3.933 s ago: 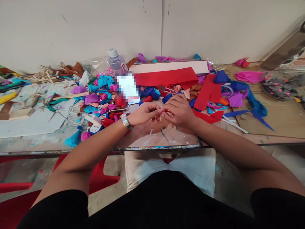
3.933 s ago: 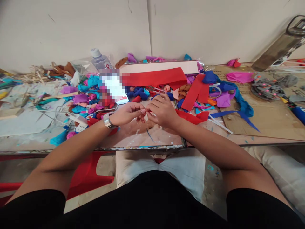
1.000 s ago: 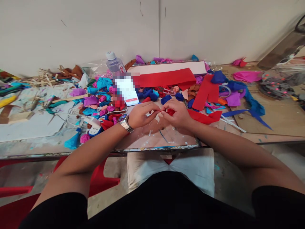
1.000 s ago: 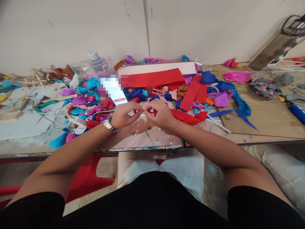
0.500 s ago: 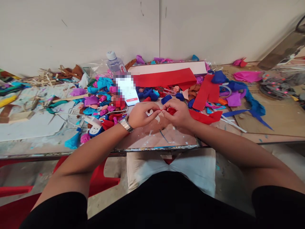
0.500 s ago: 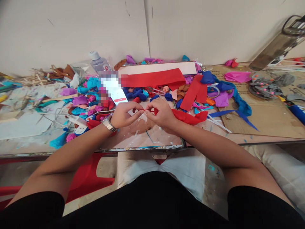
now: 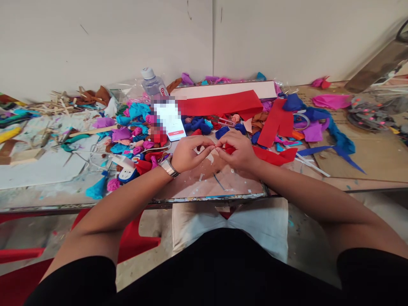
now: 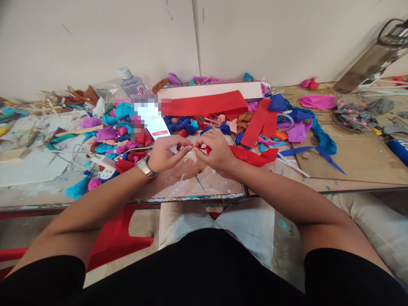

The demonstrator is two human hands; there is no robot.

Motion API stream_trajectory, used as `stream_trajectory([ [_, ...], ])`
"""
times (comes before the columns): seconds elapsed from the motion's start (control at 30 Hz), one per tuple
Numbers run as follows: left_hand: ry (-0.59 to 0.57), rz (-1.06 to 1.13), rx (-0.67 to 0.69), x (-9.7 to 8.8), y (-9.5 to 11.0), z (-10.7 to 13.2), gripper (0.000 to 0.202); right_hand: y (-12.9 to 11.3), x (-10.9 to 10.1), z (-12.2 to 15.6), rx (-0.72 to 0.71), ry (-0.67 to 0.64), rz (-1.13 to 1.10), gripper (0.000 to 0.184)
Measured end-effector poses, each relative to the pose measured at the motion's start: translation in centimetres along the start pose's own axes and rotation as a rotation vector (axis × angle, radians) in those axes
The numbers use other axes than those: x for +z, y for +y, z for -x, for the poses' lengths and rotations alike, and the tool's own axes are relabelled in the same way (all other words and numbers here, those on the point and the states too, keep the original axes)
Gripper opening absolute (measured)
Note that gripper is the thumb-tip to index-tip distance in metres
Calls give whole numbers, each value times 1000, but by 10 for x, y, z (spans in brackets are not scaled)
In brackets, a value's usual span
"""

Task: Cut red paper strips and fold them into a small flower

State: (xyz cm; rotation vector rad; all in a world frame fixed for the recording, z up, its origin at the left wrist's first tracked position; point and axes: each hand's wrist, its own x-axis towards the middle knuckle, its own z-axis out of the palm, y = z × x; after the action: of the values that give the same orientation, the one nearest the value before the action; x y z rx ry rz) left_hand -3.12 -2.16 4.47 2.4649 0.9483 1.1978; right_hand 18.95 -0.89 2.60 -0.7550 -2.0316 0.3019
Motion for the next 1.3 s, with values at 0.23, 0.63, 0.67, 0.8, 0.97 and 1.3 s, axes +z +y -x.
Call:
stream_trajectory([
  [0.23,30,-66,69,3,-3,3,20,0,2,2,22,22,-19,13],
  [0.63,79,-105,57,3,-6,3,25,3,3,3,-45,49,-76,11],
  [0.67,79,-109,60,2,-6,3,26,3,4,3,-51,54,-76,11],
  [0.8,53,-102,92,2,-8,3,27,5,5,3,-62,53,-67,17],
  [0.97,91,-99,142,4,-11,3,21,6,5,3,-87,62,-62,16],
  [1.3,82,-132,133,5,-13,6,24,-2,0,3,12,95,-13,9],
])
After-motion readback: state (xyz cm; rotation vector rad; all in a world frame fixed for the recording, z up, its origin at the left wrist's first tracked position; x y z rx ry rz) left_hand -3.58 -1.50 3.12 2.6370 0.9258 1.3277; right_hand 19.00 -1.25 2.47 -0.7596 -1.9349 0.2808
